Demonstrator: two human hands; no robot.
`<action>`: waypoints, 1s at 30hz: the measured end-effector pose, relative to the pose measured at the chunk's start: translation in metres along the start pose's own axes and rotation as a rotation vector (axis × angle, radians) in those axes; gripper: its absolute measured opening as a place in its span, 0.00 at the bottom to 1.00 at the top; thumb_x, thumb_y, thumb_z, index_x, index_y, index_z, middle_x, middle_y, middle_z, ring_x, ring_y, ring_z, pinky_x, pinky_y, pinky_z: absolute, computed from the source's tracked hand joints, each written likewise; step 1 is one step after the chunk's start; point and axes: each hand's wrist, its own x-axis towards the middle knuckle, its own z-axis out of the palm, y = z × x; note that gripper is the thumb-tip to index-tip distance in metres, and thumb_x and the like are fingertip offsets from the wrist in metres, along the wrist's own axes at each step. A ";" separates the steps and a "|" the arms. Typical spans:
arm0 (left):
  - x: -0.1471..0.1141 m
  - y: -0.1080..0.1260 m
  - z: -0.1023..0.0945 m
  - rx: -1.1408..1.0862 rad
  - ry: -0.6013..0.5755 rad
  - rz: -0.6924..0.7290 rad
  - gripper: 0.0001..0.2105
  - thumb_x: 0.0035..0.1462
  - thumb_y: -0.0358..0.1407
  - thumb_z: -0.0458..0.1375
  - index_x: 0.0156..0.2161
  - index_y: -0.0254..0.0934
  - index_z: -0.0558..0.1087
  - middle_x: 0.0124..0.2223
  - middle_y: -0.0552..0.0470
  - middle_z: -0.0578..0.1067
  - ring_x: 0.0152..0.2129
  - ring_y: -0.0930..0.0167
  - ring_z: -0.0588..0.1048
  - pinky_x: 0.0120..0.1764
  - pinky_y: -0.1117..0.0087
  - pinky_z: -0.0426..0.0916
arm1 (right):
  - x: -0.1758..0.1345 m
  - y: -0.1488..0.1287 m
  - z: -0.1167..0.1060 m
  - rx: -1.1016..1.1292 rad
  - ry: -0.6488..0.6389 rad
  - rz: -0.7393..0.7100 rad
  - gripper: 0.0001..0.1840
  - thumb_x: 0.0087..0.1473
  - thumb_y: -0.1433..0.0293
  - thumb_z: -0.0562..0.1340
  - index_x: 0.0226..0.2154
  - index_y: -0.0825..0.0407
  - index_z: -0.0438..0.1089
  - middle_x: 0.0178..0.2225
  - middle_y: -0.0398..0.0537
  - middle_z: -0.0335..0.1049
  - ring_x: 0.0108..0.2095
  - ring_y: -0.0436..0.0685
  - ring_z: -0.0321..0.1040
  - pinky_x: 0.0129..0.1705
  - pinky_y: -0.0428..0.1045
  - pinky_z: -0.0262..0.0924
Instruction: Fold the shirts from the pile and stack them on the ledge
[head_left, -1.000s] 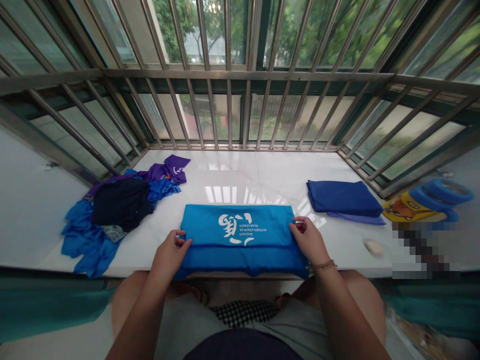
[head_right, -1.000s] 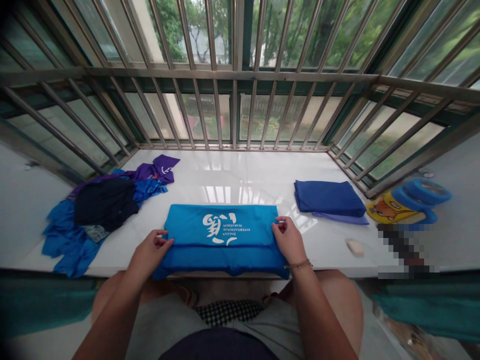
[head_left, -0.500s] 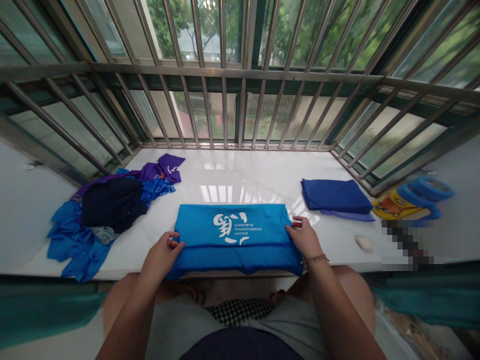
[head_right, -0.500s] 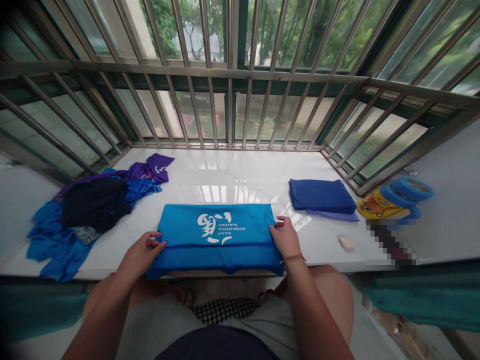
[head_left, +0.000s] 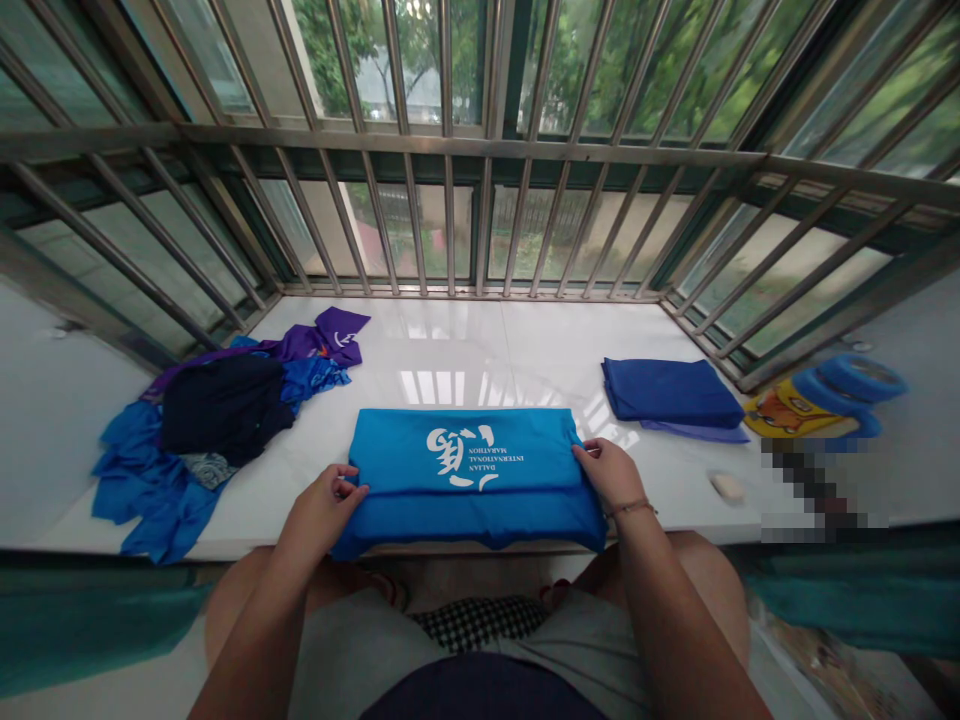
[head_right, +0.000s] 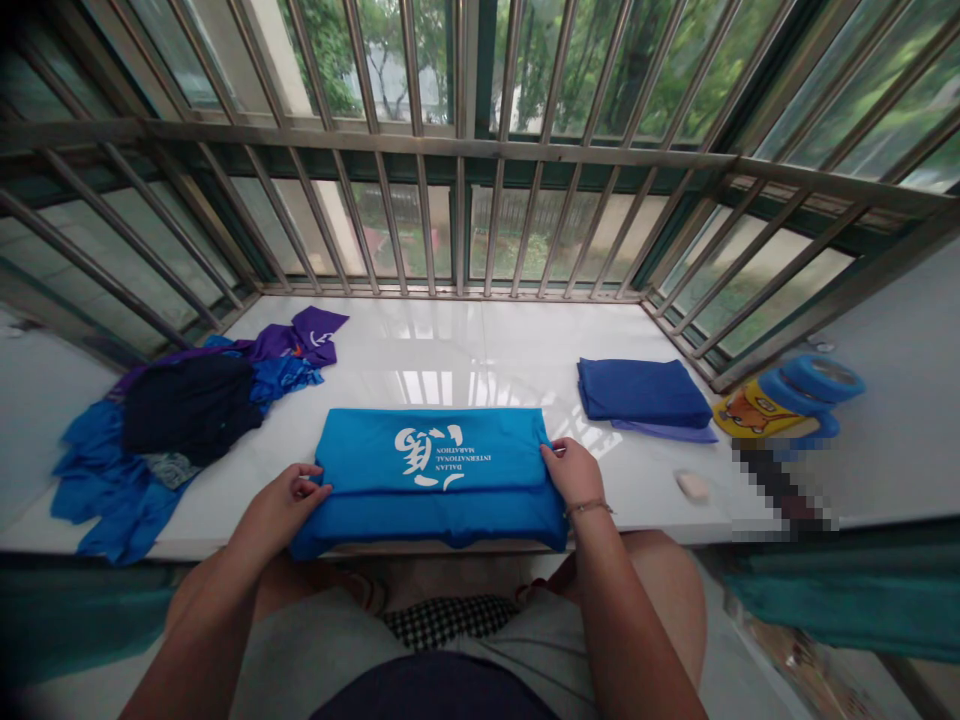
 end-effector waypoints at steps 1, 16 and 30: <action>0.000 0.000 -0.001 0.001 -0.003 -0.003 0.20 0.52 0.52 0.60 0.46 0.43 0.71 0.31 0.55 0.81 0.29 0.61 0.80 0.34 0.65 0.67 | 0.001 0.002 -0.001 0.020 0.001 0.009 0.10 0.65 0.61 0.66 0.39 0.50 0.78 0.36 0.52 0.82 0.39 0.61 0.79 0.38 0.50 0.63; 0.004 -0.011 0.000 -0.032 -0.027 -0.016 0.24 0.52 0.54 0.60 0.49 0.42 0.70 0.31 0.54 0.81 0.28 0.61 0.80 0.32 0.65 0.66 | -0.048 -0.006 0.003 0.406 -0.125 0.002 0.15 0.56 0.60 0.67 0.43 0.46 0.66 0.27 0.40 0.74 0.28 0.57 0.74 0.30 0.48 0.63; 0.010 -0.024 0.003 0.006 -0.029 -0.025 0.21 0.54 0.52 0.60 0.47 0.40 0.74 0.29 0.55 0.78 0.25 0.63 0.78 0.29 0.66 0.64 | -0.052 -0.004 0.010 0.721 -0.217 0.091 0.23 0.50 0.61 0.65 0.47 0.46 0.60 0.31 0.37 0.71 0.25 0.53 0.72 0.22 0.46 0.61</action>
